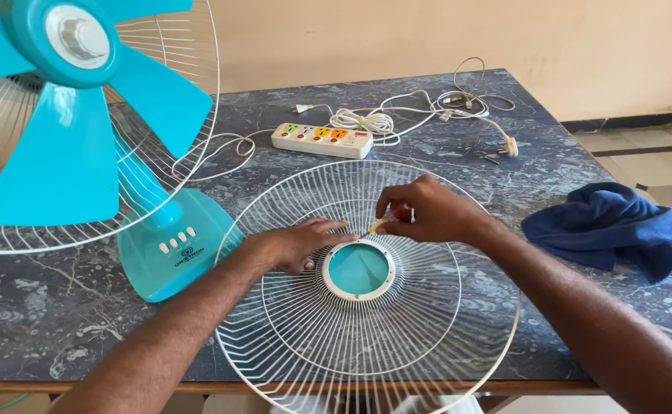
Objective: The person aligns a teal plastic hub onto the center of a white metal fan cage. They insert screws into the hub and use a screwdriver to tighten them, securing the hub to the cage. The person briefly wipes the hub with a blue cloth and continues tightening the screws.
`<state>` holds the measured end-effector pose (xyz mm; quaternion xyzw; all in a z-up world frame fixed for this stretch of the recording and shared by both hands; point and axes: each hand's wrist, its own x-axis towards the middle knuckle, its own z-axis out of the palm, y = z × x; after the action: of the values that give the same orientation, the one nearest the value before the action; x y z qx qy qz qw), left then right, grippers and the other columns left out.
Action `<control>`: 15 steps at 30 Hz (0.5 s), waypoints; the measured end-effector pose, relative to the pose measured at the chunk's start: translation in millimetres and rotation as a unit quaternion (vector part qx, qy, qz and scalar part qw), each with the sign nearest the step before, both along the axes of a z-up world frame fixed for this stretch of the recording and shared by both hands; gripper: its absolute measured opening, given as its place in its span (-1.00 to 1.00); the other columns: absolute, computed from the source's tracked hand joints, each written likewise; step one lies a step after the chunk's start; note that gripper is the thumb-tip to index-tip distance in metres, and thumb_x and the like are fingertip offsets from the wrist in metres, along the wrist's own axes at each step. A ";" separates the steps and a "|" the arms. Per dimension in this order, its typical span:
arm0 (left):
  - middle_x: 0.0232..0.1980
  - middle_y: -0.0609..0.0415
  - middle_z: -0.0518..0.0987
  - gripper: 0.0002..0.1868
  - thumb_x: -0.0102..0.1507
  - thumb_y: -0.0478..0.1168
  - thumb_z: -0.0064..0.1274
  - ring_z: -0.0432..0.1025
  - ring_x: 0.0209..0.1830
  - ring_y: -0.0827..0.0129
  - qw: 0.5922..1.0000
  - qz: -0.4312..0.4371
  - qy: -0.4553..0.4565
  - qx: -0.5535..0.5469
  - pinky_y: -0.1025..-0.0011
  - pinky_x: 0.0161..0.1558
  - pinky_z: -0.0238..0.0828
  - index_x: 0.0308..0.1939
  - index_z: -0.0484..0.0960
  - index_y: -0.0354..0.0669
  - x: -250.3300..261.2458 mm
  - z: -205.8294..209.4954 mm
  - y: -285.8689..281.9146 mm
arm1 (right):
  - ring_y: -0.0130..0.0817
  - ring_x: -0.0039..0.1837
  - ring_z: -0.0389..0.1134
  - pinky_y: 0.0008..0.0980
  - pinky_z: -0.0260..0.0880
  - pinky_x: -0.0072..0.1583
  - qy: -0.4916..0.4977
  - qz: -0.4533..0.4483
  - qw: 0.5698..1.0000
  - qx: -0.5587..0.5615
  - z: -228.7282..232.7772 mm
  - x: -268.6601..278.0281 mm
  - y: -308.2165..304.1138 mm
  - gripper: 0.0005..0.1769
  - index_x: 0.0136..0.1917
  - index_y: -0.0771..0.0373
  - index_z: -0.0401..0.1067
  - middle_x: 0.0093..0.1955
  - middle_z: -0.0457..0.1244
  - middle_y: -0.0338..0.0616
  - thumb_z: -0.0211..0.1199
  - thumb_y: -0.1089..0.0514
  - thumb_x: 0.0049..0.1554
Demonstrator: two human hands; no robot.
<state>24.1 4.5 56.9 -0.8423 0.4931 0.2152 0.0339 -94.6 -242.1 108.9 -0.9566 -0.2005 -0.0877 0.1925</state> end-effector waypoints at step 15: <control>0.73 0.33 -0.28 0.22 0.02 -0.55 0.28 -0.37 0.70 -0.03 0.998 -0.057 -0.014 -0.025 -0.18 0.60 -0.35 0.50 0.14 0.79 30.3 -21.0 -12.3 | -0.37 -0.10 0.57 -0.32 0.63 -0.06 0.046 0.050 0.997 0.040 18.9 8.8 8.9 -0.67 0.02 0.14 0.58 -0.12 0.49 -0.16 0.42 -0.06 0.06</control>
<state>54.4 -7.8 35.9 -0.8165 0.5446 0.1888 0.0320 -85.8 -233.2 127.8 -0.9399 -0.2354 -0.0423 0.2437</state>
